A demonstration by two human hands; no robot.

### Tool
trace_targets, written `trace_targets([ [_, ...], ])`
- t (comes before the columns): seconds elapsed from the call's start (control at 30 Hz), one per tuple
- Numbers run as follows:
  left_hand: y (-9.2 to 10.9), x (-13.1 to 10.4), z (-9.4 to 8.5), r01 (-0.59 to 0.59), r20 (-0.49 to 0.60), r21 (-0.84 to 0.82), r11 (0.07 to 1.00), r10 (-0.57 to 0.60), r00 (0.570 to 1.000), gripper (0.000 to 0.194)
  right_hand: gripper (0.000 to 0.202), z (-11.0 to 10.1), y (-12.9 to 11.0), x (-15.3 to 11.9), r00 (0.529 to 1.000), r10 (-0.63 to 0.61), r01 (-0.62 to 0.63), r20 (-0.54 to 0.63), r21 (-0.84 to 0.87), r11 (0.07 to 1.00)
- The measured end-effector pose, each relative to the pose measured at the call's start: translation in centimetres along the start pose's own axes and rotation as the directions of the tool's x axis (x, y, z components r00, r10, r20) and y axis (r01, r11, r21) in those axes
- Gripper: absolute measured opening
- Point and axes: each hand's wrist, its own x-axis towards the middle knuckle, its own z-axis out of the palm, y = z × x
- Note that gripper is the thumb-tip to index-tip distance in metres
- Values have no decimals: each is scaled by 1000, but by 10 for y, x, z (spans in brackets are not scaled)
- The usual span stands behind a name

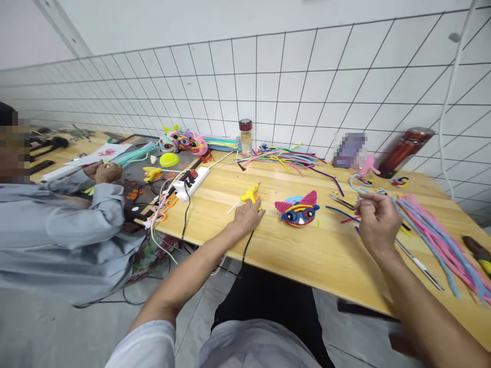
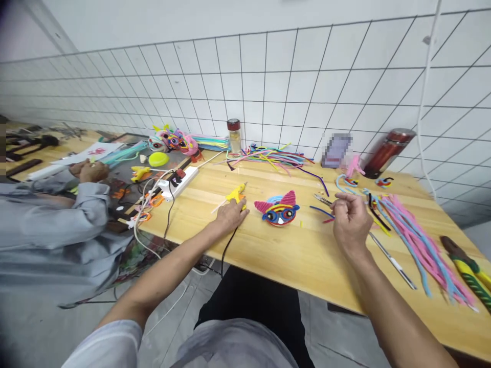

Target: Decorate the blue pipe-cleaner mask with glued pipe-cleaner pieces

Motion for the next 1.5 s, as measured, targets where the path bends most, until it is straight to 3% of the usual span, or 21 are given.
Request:
trace_targets([
  [0.13, -1, 15, -5, 79, -11, 37, 996, -79, 997, 52, 23, 6, 24, 4, 995, -57, 65, 76, -110, 992],
  [0.3, -20, 31, -16, 173, -32, 51, 984, -171, 985, 52, 30, 13, 41, -3, 985, -75, 91, 154, -98, 991],
  [0.57, -40, 46, -20, 182, -48, 5, 983, -182, 982, 54, 29, 11, 53, -6, 963, -114, 137, 244, -81, 987],
  [0.8, -41, 59, -12, 105, -82, -9, 994, -106, 991, 51, 31, 11, 61, -2, 964, -134, 163, 231, -113, 980],
  [1.0, -49, 62, -9, 50, -104, -19, 999, -52, 993, 49, 31, 10, 70, 3, 974, -85, 115, 208, -136, 984],
  [1.2, -56, 72, -4, -51, -179, -163, 985, 21, 984, 45, 32, 13, 74, 4, 986, -55, 89, 158, -219, 972],
  [1.4, -59, 71, -2, -254, -353, -394, 883, 110, 929, 43, 33, 13, 50, 9, 993, 36, -11, 111, -219, 976],
  [1.5, -60, 71, -2, -333, -440, -608, 721, 44, 897, 39, 29, 14, 34, 22, 995, 66, -55, 68, -156, 986],
])
